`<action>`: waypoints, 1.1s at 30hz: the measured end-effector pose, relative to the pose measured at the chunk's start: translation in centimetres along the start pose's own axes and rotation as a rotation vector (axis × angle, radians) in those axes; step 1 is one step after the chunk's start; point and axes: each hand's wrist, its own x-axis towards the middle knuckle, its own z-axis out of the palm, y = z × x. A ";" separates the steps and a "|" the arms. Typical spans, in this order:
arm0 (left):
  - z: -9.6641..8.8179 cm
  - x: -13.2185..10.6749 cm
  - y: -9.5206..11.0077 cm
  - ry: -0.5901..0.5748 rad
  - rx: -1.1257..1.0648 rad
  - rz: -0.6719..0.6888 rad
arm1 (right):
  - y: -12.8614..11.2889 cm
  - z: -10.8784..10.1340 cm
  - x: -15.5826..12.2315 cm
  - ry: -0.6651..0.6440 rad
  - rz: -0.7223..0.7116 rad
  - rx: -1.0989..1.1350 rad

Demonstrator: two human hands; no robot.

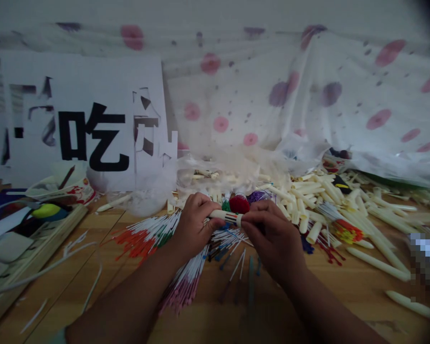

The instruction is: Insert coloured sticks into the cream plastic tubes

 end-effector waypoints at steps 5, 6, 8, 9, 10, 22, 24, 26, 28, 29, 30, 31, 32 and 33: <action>-0.3 0.2 -0.6 0.043 0.024 0.009 | 0.8 0.0 -0.3 -0.129 0.122 0.353; -0.3 0.3 -0.7 0.042 0.024 -0.001 | 0.8 0.0 -0.3 -0.153 0.113 0.367; -0.3 0.4 -1.1 0.026 0.010 -0.035 | 0.7 0.2 -0.1 -0.176 0.056 0.355; -0.2 0.4 -1.3 0.016 -0.006 -0.053 | 0.7 0.3 0.0 -0.177 0.021 0.334; -0.1 0.4 -1.6 0.002 -0.028 -0.071 | 0.7 0.3 0.2 -0.172 -0.011 0.305; -0.2 0.7 -0.9 0.114 -0.486 -0.401 | 5.9 -16.2 -2.1 -0.338 0.454 -0.604; 0.0 0.7 -1.3 0.127 -0.554 -0.368 | 5.2 -16.1 -3.5 -0.429 0.416 -0.550; 0.1 0.7 -1.8 0.153 -0.597 -0.348 | 4.3 -14.2 -4.6 -0.505 0.329 -0.517; -0.1 0.8 -2.2 0.201 -0.622 -0.346 | 3.6 -11.6 -5.0 -0.562 0.247 -0.512; -0.2 0.8 -2.3 0.227 -0.623 -0.356 | 3.5 -10.3 -4.9 -0.572 0.214 -0.513; -0.4 0.9 -2.4 0.256 -0.614 -0.375 | 3.4 -9.1 -4.7 -0.569 0.186 -0.514; -0.7 1.0 -2.4 0.286 -0.599 -0.398 | 3.4 -8.0 -4.2 -0.559 0.157 -0.516; -0.8 1.1 -2.4 0.314 -0.580 -0.424 | 3.5 -7.0 -3.5 -0.550 0.128 -0.531; -1.0 1.1 -2.4 0.342 -0.561 -0.447 | 3.7 -6.0 -2.8 -0.559 0.100 -0.576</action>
